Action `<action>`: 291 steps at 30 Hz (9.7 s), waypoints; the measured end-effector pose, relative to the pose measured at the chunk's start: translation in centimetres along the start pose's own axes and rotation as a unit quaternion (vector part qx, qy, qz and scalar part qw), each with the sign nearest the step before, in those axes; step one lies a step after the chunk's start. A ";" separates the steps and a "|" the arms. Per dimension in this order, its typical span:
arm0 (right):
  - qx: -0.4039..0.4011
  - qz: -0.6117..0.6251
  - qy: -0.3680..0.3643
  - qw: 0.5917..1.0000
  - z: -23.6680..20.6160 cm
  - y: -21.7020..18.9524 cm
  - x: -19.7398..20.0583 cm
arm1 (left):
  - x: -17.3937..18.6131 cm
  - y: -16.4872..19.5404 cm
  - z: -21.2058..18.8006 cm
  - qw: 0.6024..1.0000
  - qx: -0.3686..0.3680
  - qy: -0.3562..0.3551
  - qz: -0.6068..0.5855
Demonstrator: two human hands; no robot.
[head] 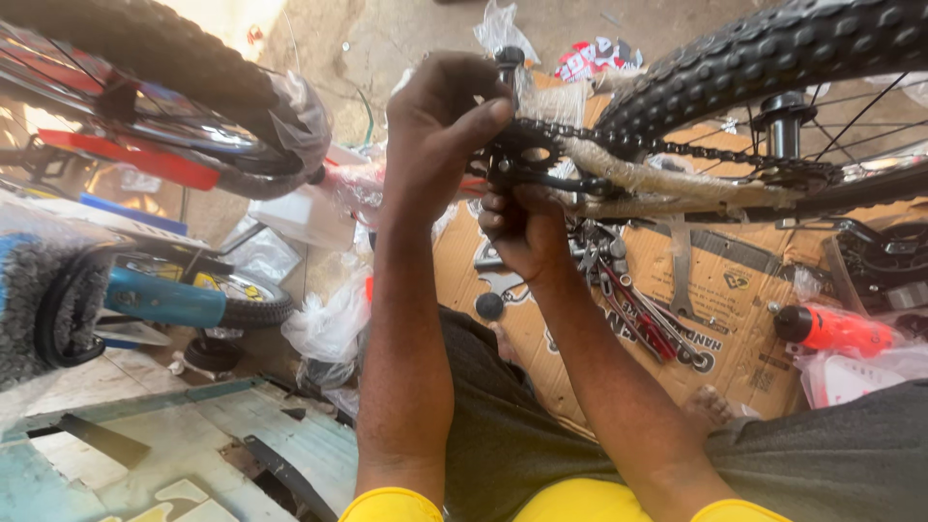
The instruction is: The person sits on the floor and works on the bicycle's crankset and chain. They use pliers and a wrench to tighten bolts and adjust the chain tension on the upside-down bicycle.
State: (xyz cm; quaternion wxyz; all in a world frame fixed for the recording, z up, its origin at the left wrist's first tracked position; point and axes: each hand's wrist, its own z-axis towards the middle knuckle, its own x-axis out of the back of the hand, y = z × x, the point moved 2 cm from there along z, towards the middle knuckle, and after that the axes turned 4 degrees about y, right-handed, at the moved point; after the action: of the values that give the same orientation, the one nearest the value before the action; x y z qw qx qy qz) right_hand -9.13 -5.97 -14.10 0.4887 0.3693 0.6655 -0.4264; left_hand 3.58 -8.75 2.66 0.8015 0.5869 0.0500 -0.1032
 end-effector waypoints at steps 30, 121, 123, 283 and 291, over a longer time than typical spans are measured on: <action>-0.014 0.049 0.046 0.998 -0.2 0.3 -1.3 | 0.9 -0.6 -0.1 0.996 -0.044 -0.069 0.029; -0.107 -0.849 0.351 0.381 -7.2 -4.5 17.3 | 0.6 -3.9 -1.2 0.974 -0.078 0.211 -0.042; -0.121 -0.868 0.272 0.397 -7.5 -4.7 16.8 | 0.4 -4.1 -0.8 0.980 -0.095 0.166 -0.059; -0.241 -0.682 0.032 0.689 -12.0 -3.1 -1.5 | 1.3 -6.2 -1.7 0.952 -0.002 0.302 0.057; 0.006 -0.877 0.074 0.475 -10.9 -5.2 1.1 | -1.1 -11.2 -6.1 0.929 0.062 0.356 -0.076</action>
State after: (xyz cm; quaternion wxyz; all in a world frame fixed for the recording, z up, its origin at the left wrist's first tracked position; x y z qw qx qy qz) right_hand -17.82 2.36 -12.30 -0.1933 -0.3738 0.6731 -0.6082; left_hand 0.21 -6.08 -9.39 0.6829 0.6281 0.3697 0.0493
